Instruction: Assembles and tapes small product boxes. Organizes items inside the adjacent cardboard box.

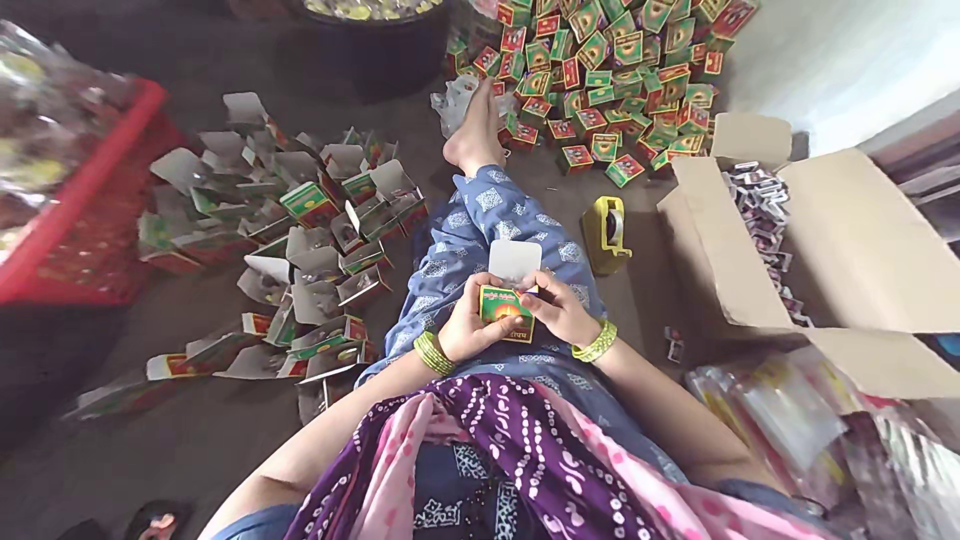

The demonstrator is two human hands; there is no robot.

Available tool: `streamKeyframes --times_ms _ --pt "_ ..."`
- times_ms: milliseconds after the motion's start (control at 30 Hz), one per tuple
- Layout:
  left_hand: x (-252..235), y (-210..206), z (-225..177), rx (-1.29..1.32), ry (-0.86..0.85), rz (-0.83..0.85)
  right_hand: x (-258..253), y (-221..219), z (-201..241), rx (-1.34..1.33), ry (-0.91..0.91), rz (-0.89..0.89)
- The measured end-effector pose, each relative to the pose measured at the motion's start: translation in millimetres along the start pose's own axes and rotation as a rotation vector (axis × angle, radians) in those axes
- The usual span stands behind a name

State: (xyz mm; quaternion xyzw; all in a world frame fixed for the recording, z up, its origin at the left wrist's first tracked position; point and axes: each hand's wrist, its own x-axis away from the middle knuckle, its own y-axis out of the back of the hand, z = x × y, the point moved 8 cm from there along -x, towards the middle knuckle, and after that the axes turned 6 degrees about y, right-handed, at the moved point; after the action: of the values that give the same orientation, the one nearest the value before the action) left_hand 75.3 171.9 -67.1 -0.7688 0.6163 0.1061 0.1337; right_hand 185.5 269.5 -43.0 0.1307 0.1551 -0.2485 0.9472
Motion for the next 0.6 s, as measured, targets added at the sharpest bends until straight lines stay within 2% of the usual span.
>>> streamKeyframes --times_ms 167,267,367,433,600 --pt "-0.6 -1.1 4.4 -0.023 0.006 -0.008 -0.9 1.9 2.2 0.129 0.019 -0.032" --pt "-3.4 2.1 7.7 -0.029 0.045 -0.01 -2.0 11.8 13.6 -0.031 0.072 -0.15" --pt "-3.9 5.3 10.9 0.022 0.059 -0.031 -4.7 20.9 21.8 -0.191 0.014 -0.191" --pt "-4.1 4.0 12.6 0.069 0.059 -0.026 -5.3 24.1 25.6 -0.106 -0.001 -0.162" --pt "-3.6 -1.1 14.8 0.059 0.058 0.026 -8.8 13.3 34.7 0.195 0.046 0.05"
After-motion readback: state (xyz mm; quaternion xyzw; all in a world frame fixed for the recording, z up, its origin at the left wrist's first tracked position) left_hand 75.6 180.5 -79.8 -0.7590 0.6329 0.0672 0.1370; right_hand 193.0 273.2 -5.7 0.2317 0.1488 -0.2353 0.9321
